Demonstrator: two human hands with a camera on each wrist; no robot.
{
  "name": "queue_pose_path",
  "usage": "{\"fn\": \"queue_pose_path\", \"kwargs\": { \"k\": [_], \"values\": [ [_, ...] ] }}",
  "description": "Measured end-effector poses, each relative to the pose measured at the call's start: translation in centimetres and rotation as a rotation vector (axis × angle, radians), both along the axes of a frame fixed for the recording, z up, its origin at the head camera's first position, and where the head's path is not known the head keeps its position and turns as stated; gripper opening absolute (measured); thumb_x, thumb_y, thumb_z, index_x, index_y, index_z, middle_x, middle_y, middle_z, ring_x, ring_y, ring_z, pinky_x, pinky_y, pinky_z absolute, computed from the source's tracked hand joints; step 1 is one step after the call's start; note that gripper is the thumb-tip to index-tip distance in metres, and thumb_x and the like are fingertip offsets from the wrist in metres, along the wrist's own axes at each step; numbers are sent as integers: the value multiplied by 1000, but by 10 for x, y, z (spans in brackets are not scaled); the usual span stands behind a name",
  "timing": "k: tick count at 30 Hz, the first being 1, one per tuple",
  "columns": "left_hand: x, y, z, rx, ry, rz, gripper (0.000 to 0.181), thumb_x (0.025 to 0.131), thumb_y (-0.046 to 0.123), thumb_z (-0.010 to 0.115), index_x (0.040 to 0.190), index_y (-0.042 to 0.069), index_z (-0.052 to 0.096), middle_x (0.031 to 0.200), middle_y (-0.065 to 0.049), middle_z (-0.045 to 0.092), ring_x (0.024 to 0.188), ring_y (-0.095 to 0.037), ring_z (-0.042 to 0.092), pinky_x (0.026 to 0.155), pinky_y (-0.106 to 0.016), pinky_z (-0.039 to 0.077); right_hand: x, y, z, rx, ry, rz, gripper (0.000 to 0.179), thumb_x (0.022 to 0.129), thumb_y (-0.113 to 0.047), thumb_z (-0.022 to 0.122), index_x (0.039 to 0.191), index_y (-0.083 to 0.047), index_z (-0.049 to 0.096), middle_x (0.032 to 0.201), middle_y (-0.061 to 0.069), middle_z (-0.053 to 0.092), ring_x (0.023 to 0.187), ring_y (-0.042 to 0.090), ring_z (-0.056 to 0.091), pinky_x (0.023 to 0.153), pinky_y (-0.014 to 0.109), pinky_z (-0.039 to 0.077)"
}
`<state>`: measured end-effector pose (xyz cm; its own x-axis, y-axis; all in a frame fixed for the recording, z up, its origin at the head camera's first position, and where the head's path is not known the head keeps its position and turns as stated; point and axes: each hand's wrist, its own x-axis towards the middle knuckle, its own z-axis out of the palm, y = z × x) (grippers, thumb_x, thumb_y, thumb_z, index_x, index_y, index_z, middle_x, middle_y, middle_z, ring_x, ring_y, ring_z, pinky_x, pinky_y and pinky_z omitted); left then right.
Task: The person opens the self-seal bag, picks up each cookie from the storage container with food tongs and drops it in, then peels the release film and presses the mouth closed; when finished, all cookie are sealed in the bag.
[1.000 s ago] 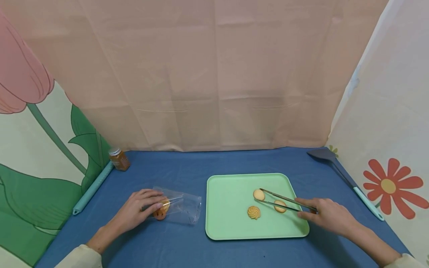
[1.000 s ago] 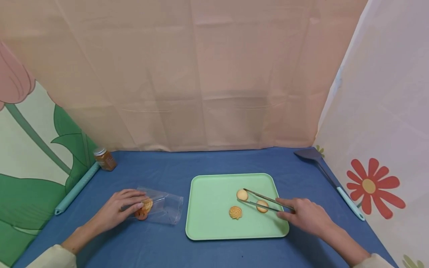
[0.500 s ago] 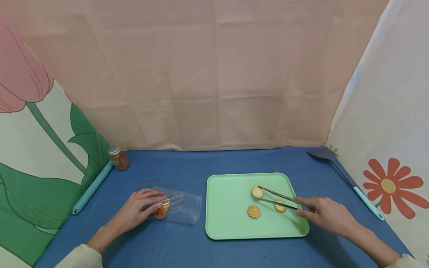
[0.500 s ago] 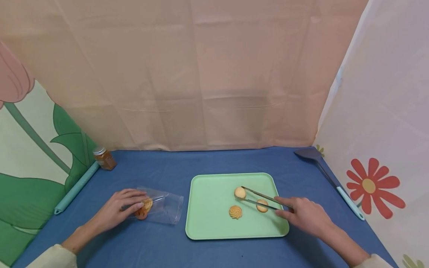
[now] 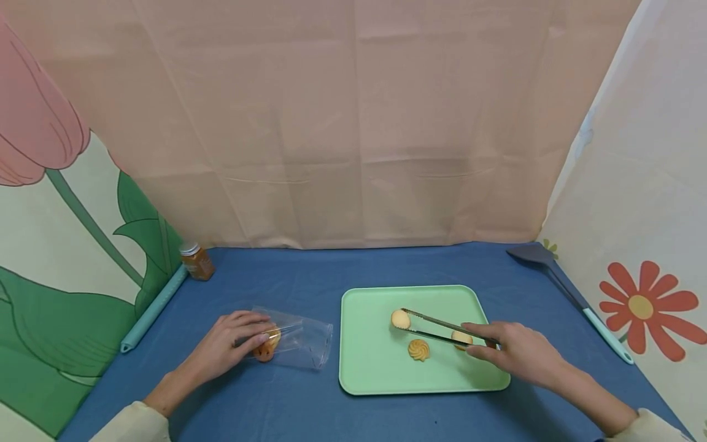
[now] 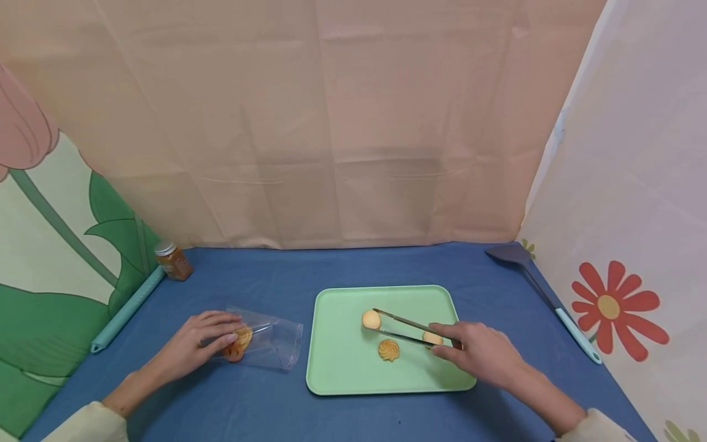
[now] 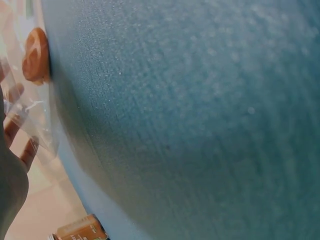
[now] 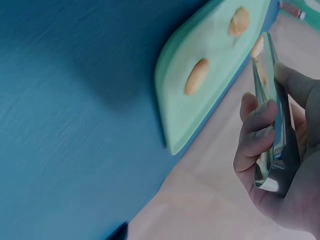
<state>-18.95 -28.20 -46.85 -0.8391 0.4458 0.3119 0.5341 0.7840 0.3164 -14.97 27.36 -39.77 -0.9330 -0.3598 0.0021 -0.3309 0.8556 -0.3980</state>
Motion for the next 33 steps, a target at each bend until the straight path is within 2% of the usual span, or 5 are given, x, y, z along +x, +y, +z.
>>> {"fn": "queue_pose_path", "kwargs": {
  "k": [10,15,19,25,33],
  "values": [
    [1,0,2,0,-10,5,29,99,37,64,126,31,72,131,6,67,124,-23,57,99,-62,41,-2,-32,7,-57,74,125,44,94,-50,65,132,-29,67,72,-21,49,55,-4,35,47,19,29],
    [0,0,2,-12,-11,-1,29,99,36,63,126,32,71,132,6,66,125,-22,57,99,-61,41,-4,-51,9,-77,57,179,43,95,-47,65,134,-29,66,75,-21,52,59,-6,40,48,19,32],
    [0,-1,2,-15,-10,-5,29,99,36,63,126,31,71,132,5,66,125,-22,57,99,-61,41,-4,-66,6,-65,76,227,43,95,-46,67,134,-28,67,79,-22,56,62,-8,43,50,18,36],
    [-1,0,3,-15,-8,2,29,99,36,63,127,30,71,132,5,66,125,-23,57,100,-61,40,-7,-88,2,-44,129,300,40,94,-42,69,131,-27,68,75,-20,52,57,-7,38,50,17,34],
    [0,0,1,-31,31,-9,29,99,32,64,127,30,71,132,4,66,124,-24,57,98,-62,41,-13,-108,-2,-7,154,341,38,94,-39,70,130,-28,69,75,-16,55,56,-8,40,45,18,32]
  ]
}}
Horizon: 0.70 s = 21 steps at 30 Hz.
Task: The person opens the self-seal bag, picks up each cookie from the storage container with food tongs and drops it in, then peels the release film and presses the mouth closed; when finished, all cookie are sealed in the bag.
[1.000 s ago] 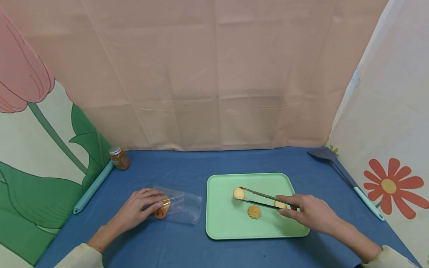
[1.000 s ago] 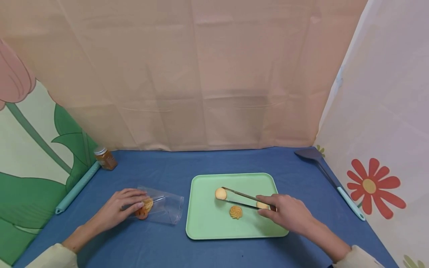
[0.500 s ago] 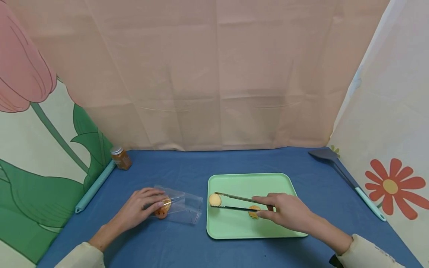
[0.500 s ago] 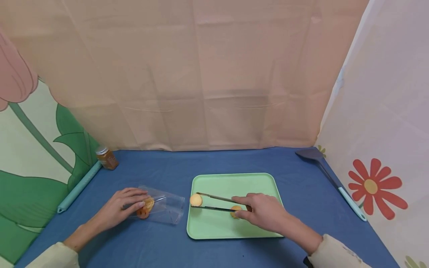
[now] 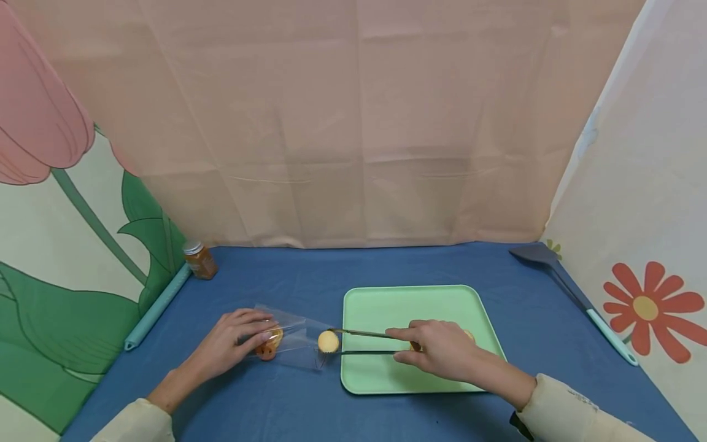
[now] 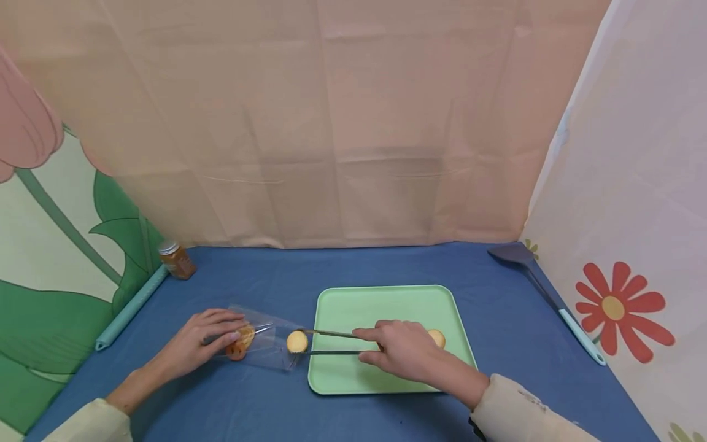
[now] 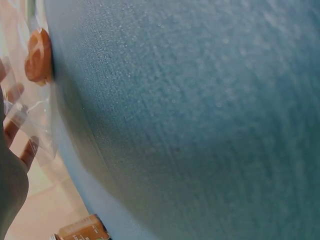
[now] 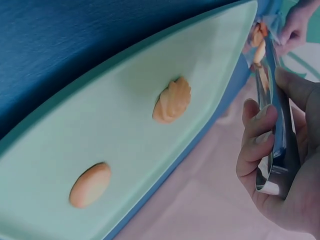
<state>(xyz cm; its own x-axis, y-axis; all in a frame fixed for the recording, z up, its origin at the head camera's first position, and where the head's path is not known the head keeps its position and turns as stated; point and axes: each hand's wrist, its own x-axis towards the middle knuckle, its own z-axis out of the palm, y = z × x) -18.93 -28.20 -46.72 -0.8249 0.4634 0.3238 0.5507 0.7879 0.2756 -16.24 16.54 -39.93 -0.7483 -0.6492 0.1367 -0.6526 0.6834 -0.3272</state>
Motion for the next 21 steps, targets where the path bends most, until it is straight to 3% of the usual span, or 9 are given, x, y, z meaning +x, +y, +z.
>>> {"fn": "queue_pose_path", "kwargs": {
  "k": [4,10,16,21],
  "values": [
    [0,1,-1,2,19,-2,29,98,31,65,127,29,71,131,3,67,123,-25,58,97,-62,41,-3,-8,-3,15,-9,9,38,94,-39,70,130,-29,69,74,-15,54,56,-7,40,45,18,32],
    [1,2,1,7,-7,7,30,98,36,64,126,28,72,131,3,67,123,-25,58,98,-63,41,-6,-20,-7,24,-43,13,39,94,-41,69,132,-31,68,76,-15,55,56,-7,42,46,19,34],
    [0,1,1,3,12,10,29,98,33,65,126,29,72,130,3,68,122,-26,58,97,-62,42,-8,-32,-7,26,-43,34,39,94,-39,69,132,-30,68,74,-13,55,54,-5,40,44,20,33],
    [-1,2,2,-1,-18,17,30,99,37,64,127,30,71,132,4,66,124,-24,57,99,-62,41,-11,-46,-9,38,-19,33,39,93,-40,70,131,-29,69,75,-11,58,53,-5,40,44,20,33]
  ]
}}
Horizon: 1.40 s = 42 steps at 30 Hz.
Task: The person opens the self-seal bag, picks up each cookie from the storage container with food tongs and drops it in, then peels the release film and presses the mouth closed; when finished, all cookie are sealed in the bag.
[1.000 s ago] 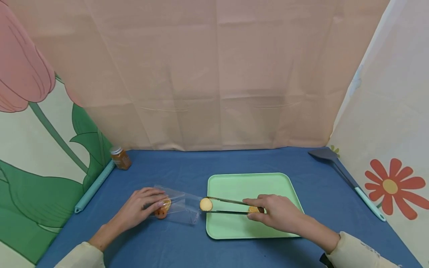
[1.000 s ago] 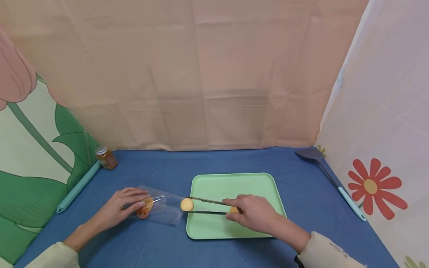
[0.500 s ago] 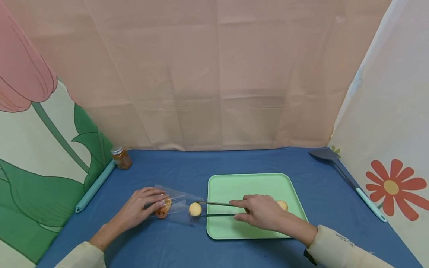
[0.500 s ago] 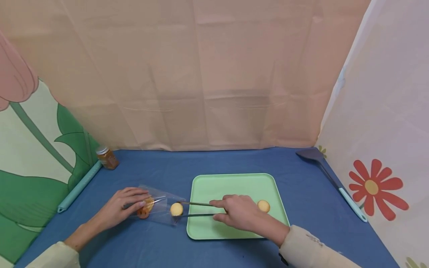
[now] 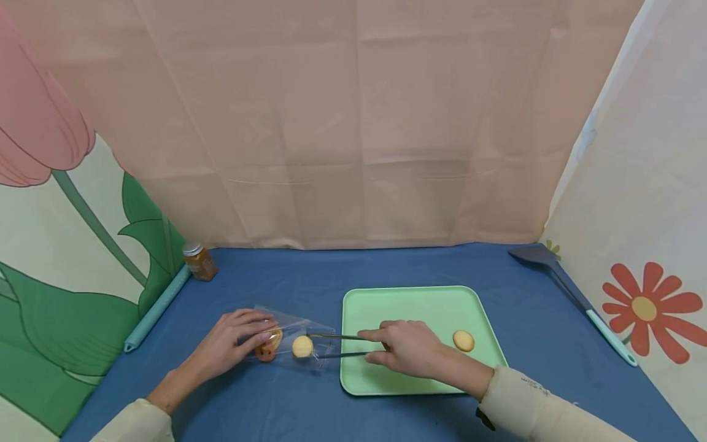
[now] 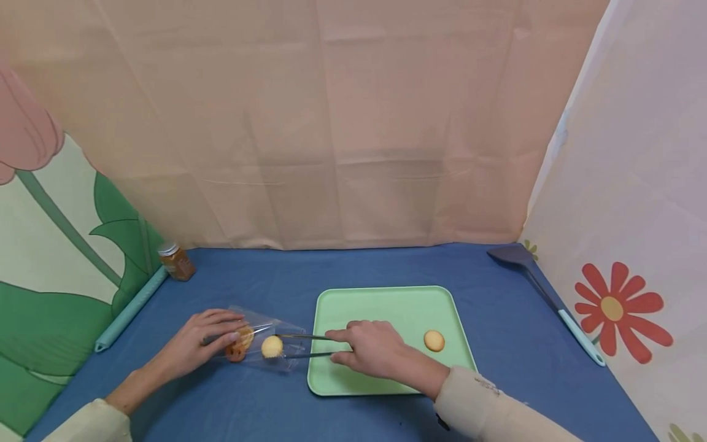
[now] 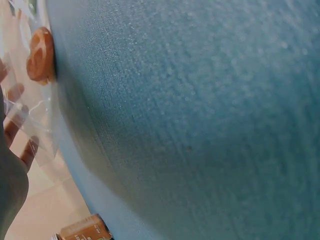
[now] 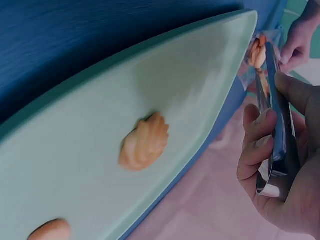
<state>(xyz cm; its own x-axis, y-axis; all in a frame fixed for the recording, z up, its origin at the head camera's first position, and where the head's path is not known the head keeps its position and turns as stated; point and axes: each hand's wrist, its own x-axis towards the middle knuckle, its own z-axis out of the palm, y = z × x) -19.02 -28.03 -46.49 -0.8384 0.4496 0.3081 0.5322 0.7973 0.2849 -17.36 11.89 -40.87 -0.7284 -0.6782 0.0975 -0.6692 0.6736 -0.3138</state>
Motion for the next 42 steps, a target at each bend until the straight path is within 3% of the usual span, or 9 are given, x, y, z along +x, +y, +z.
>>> {"fn": "queue_pose_path", "kwargs": {
  "k": [12,26,32,42],
  "values": [
    [0,-2,-2,17,27,-15,30,98,34,66,126,28,72,131,3,67,123,-24,57,96,-63,41,-6,-28,-4,19,-18,1,41,96,-41,67,135,-32,65,84,-6,64,53,-2,41,41,23,32],
    [0,0,4,8,2,9,30,99,35,64,127,27,72,132,3,67,124,-26,57,97,-63,40,-10,-23,-3,35,-7,-18,41,95,-43,67,134,-33,66,78,-9,59,52,-1,41,41,24,31],
    [1,0,7,7,-4,8,29,99,34,64,126,29,72,132,3,66,124,-26,57,97,-64,40,-8,-21,-2,28,-6,-21,40,94,-40,69,133,-30,67,82,-4,64,52,0,42,41,24,32],
    [1,-2,5,27,-13,-2,29,98,35,65,125,28,72,132,3,66,124,-24,57,98,-63,40,-11,-44,-2,23,-6,4,40,96,-41,66,135,-29,66,91,0,68,53,-1,42,40,23,31]
  ]
}}
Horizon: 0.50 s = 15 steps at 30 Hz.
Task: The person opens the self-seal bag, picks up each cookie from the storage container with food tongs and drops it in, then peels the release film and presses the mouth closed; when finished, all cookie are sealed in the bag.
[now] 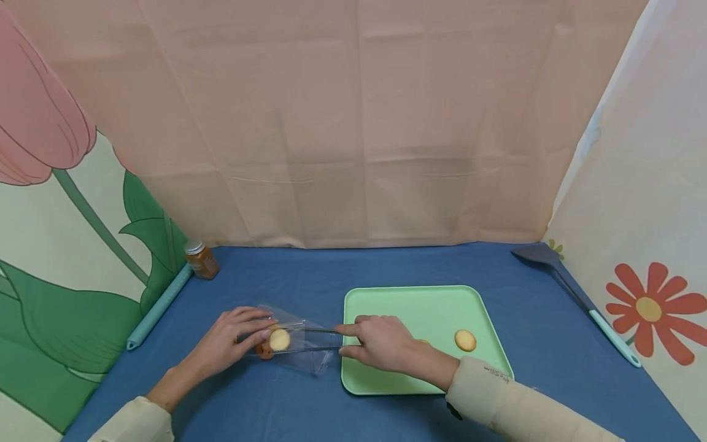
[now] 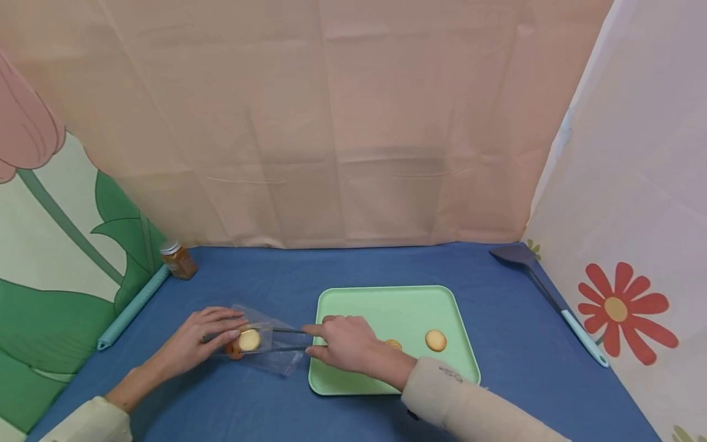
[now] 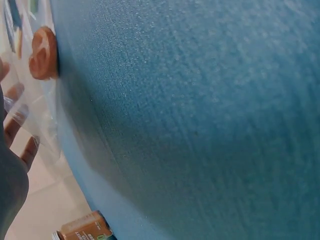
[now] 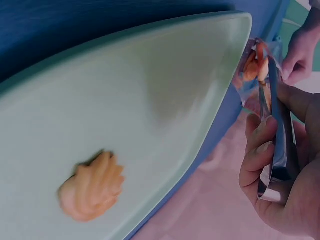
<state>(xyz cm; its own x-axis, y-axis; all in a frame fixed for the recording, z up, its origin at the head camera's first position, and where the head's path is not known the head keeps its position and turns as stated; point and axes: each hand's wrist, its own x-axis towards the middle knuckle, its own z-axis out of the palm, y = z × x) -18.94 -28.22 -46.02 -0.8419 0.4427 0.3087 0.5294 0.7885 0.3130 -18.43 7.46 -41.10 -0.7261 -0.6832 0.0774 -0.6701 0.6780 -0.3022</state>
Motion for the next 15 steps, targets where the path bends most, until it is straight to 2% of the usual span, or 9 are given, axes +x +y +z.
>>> {"fn": "queue_pose_path", "kwargs": {
  "k": [5,15],
  "values": [
    [-1,-1,-2,-2,34,-11,29,98,32,66,125,27,72,131,2,67,123,-24,57,96,-62,41,-2,-12,-1,18,20,-8,40,96,-41,67,134,-31,66,96,0,70,52,0,42,39,23,30],
    [0,-1,-1,-10,28,1,29,98,33,65,127,30,71,132,2,66,124,-24,57,97,-63,40,-6,-25,-3,59,28,-1,41,97,-43,65,137,-33,63,99,-2,71,53,1,44,38,23,29]
  ]
}}
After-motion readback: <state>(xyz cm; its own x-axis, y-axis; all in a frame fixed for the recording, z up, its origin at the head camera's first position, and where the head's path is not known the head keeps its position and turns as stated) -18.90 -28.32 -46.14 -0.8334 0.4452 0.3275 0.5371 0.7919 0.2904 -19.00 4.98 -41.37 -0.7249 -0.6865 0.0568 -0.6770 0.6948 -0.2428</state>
